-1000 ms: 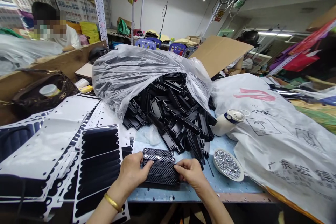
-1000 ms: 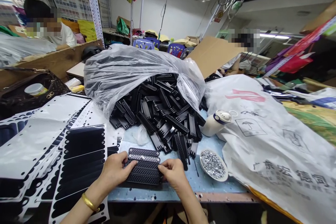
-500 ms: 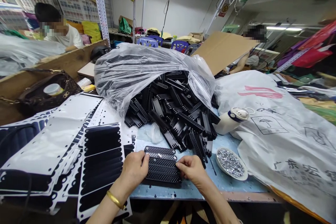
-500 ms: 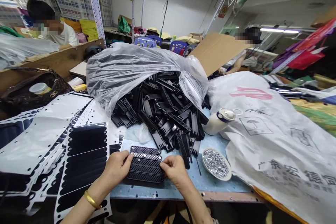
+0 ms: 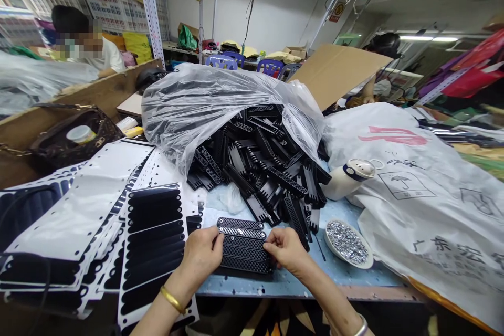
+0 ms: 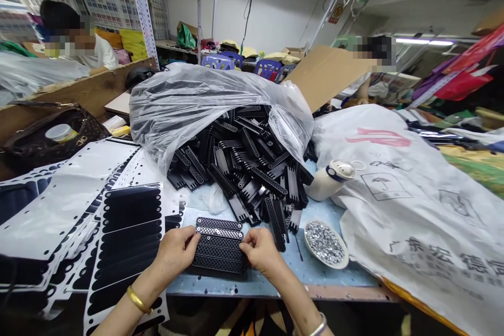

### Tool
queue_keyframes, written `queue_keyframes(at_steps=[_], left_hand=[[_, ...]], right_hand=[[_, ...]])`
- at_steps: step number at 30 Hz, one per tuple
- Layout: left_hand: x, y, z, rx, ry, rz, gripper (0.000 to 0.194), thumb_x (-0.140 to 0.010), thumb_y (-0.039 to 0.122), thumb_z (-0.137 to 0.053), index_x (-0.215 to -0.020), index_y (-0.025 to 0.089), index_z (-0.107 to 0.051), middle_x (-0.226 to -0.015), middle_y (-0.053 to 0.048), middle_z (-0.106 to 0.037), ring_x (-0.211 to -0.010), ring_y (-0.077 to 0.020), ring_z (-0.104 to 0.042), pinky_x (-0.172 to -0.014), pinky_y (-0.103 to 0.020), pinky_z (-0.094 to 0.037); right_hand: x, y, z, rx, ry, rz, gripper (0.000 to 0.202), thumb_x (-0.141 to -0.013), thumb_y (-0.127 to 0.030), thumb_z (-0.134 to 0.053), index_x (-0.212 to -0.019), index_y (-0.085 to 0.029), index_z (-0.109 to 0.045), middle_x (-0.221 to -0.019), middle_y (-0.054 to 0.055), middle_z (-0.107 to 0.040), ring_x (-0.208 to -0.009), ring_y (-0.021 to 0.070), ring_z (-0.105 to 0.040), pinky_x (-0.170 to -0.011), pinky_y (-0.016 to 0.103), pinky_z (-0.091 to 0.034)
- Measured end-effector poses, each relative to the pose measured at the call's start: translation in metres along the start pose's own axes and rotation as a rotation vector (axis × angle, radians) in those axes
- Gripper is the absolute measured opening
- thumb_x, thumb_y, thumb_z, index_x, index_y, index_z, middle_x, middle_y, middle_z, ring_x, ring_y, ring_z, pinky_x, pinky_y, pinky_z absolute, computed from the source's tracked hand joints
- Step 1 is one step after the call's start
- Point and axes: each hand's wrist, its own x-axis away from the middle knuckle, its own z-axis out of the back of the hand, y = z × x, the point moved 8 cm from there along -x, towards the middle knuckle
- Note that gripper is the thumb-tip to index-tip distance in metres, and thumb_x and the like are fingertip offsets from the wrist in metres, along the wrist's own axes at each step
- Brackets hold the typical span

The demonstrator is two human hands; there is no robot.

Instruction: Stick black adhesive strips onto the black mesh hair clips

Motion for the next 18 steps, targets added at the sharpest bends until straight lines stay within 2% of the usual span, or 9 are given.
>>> queue_keyframes(at_steps=[2,6,11,18], left_hand=[[0.000,0.000,0.000,0.001,-0.002,-0.001,0.030,-0.092,0.024,-0.049,-0.065,0.020,-0.062,-0.065,-0.006,-0.069,-0.066,-0.0206,-0.064,-0.059,-0.029,-0.028],[0.001,0.002,0.003,0.009,0.005,0.008,0.033,-0.094,0.025,-0.046,-0.064,0.020,-0.061,-0.063,-0.004,-0.068,-0.065,-0.0194,-0.063,-0.059,-0.028,-0.029],[0.002,0.003,0.005,0.024,0.032,0.062,0.032,-0.088,0.043,-0.057,-0.066,0.020,-0.061,-0.060,-0.002,-0.065,-0.061,-0.0187,-0.062,-0.056,-0.027,-0.030],[0.001,0.005,0.006,0.024,0.020,0.130,0.028,-0.084,0.043,-0.061,-0.069,0.020,-0.062,-0.064,-0.004,-0.066,-0.066,-0.0208,-0.064,-0.057,-0.027,-0.030]], right_hand=[[-0.001,0.000,-0.002,-0.001,-0.008,-0.005,0.015,-0.055,-0.030,-0.063,-0.053,-0.022,-0.051,-0.036,-0.008,-0.048,-0.031,0.0103,-0.047,-0.030,0.020,-0.035],[0.002,-0.002,-0.001,-0.009,-0.024,0.013,0.018,-0.057,-0.036,-0.063,-0.056,-0.021,-0.055,-0.039,-0.005,-0.052,-0.034,0.0121,-0.050,-0.034,0.023,-0.040],[0.004,0.001,0.003,-0.002,0.010,0.071,0.023,-0.058,-0.042,-0.064,-0.057,-0.020,-0.058,-0.042,-0.005,-0.051,-0.038,0.0120,-0.050,-0.037,0.024,-0.040],[-0.007,0.019,0.002,0.014,0.101,0.125,0.028,-0.058,-0.049,-0.061,-0.053,-0.022,-0.056,-0.039,-0.005,-0.046,-0.035,0.0113,-0.043,-0.033,0.023,-0.032]])
